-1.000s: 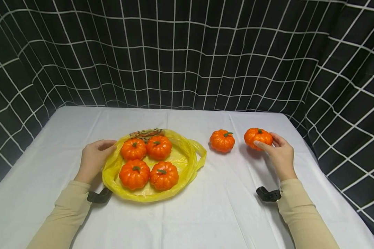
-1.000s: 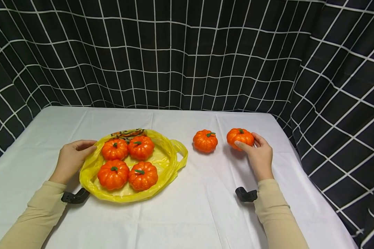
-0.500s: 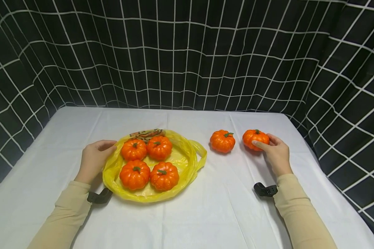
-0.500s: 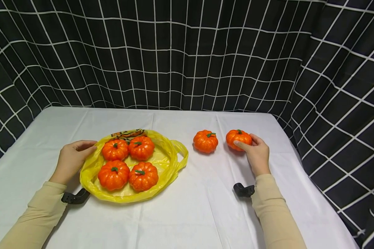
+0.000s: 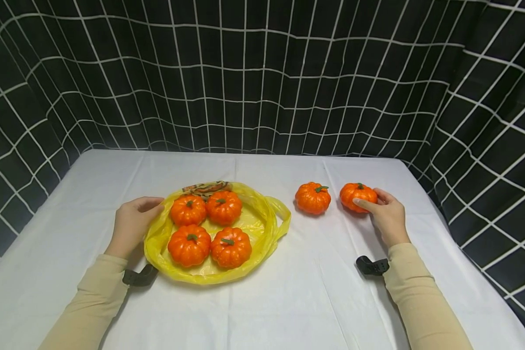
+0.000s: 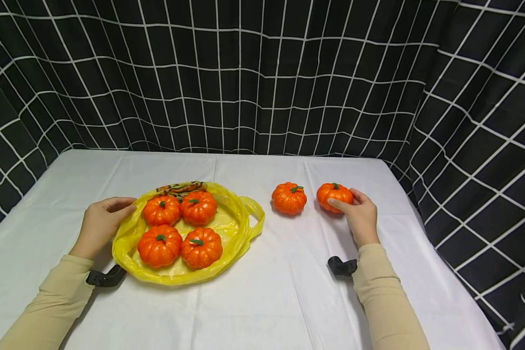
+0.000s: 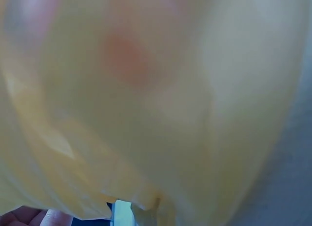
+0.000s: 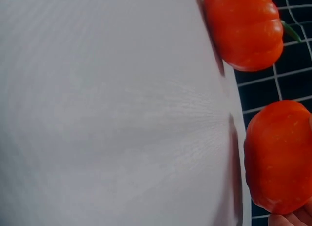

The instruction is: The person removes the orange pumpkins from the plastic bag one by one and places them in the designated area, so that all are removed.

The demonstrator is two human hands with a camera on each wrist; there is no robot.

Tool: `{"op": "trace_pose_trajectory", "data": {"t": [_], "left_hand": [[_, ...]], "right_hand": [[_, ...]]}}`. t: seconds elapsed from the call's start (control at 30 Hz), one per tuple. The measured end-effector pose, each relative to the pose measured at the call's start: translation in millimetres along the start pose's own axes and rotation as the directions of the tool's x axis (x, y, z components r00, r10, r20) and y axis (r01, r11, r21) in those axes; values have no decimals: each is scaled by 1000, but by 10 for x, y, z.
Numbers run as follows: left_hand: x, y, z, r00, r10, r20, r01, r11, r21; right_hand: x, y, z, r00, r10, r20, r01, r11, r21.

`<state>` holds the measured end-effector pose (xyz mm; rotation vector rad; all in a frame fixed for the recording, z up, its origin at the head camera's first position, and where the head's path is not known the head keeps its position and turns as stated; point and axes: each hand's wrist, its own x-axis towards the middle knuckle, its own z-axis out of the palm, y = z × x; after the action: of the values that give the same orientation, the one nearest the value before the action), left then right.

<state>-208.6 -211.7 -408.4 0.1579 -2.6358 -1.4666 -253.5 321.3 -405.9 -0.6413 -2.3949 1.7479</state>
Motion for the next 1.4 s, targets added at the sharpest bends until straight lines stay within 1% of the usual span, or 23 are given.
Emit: {"op": "trace_pose_trajectory", "data": {"t": [0.33, 0.5, 0.7, 0.77, 0.93, 1.23, 1.4], "left_hand": [[2, 7, -1, 1000, -6, -2, 6, 1000, -6], [-4, 11, -5, 1000, -6, -4, 6, 1000, -1], [-8, 14, -9, 1000, -16, -1, 16, 1000, 1], [-8, 12, -8, 1000, -15, -2, 15, 1000, 1], [-8, 3, -4, 1000, -5, -1, 5, 1000, 5], [0, -11, 8, 1000, 5, 4, -5, 1000, 14], [-2, 2, 10, 1000, -3, 4, 3, 1000, 21]], "right_hand": [[14, 14, -12, 1000, 12, 7, -12, 1000, 9], [10, 17, -22, 1000, 2, 20, -2, 1000, -13], [13, 23, -28, 999, -13, 53, 15, 999, -35], [17, 23, -26, 998, -8, 60, 11, 999, -48], [20, 22, -23, 998, 2, 63, 2, 997, -76], [22, 42, -31, 998, -4, 70, 10, 996, -92], [10, 57, -38, 997, 4, 71, 3, 995, -104]]}}
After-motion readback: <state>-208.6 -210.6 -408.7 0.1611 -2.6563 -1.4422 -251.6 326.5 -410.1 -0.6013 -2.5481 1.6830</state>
